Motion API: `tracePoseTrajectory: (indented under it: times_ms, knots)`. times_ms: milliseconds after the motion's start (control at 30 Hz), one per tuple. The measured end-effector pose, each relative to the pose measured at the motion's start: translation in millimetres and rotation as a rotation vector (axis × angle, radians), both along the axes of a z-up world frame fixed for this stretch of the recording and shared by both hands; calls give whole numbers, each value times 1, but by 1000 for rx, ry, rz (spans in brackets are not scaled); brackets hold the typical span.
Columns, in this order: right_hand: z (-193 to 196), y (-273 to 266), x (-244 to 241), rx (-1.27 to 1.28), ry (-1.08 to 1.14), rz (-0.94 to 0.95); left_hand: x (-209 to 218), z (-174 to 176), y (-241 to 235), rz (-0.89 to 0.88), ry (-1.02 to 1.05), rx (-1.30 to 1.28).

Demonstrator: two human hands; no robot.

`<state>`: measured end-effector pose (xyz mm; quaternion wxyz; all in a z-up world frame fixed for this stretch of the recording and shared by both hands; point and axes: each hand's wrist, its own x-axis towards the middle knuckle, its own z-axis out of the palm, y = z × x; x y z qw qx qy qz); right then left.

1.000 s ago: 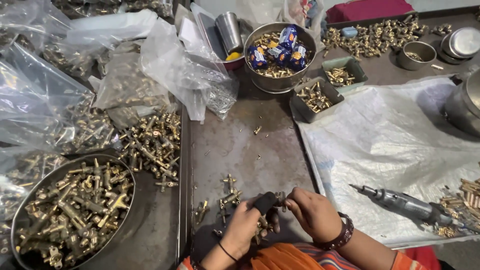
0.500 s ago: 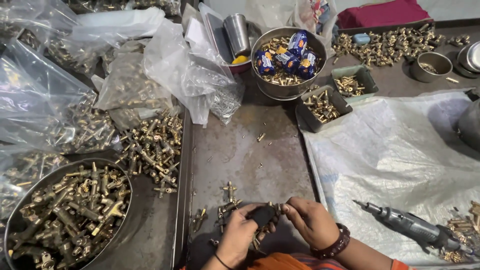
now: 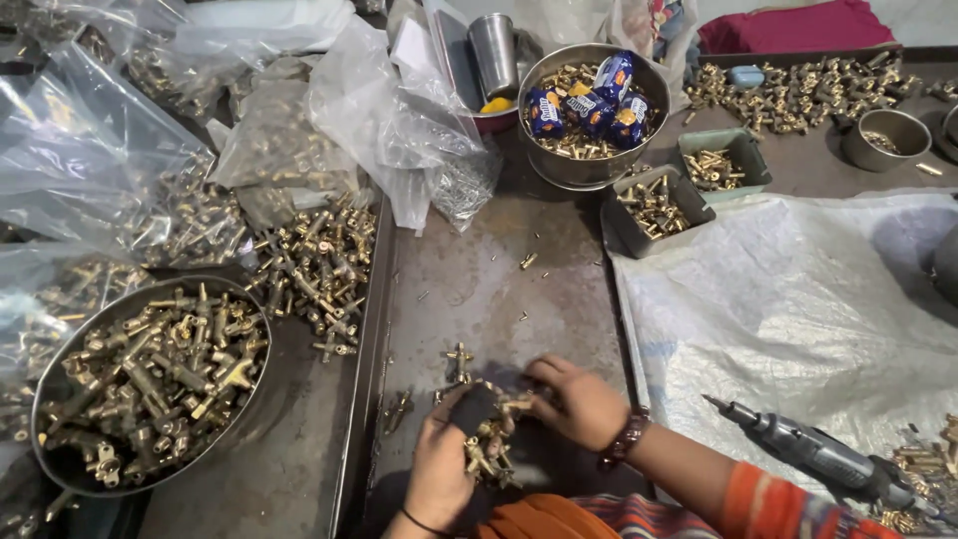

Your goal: Finishing and cleaning small brass metal components using a handheld rotary tool at a grinding station.

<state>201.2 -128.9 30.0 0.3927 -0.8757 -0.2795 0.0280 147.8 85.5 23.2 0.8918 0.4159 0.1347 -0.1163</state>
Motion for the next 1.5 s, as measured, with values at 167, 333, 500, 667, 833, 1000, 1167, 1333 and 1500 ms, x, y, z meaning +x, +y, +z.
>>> tracePoseTrajectory:
  times_ms: [167, 333, 500, 667, 833, 1000, 1167, 1333, 1500]
  knots:
    - [-16, 14, -11, -55, -303, 120, -8, 11, -4, 26, -29, 26]
    - [-15, -1, -18, 103, 275, -198, -12, 23, -6, 37, 53, 140]
    - [14, -19, -32, 483, 653, -146, -11, 38, -19, -3, 100, 226]
    - [22, -24, -40, 473, 730, -145, -10, 37, -27, -50, 65, 273]
    - [12, -28, -38, 530, 834, -151, -12, 59, -30, -95, 78, 378]
    - [13, -27, -37, 545, 874, -138, -13, 56, -28, -91, 85, 429]
    - [4, -28, -36, 646, 958, -113, -13, 57, -25, -101, 83, 465]
    - [-4, -30, -34, 882, 1088, -19, -15, 41, -20, -119, -36, 481]
    - [0, -26, -33, 894, 1161, -47, -14, 43, -18, -119, -171, 547]
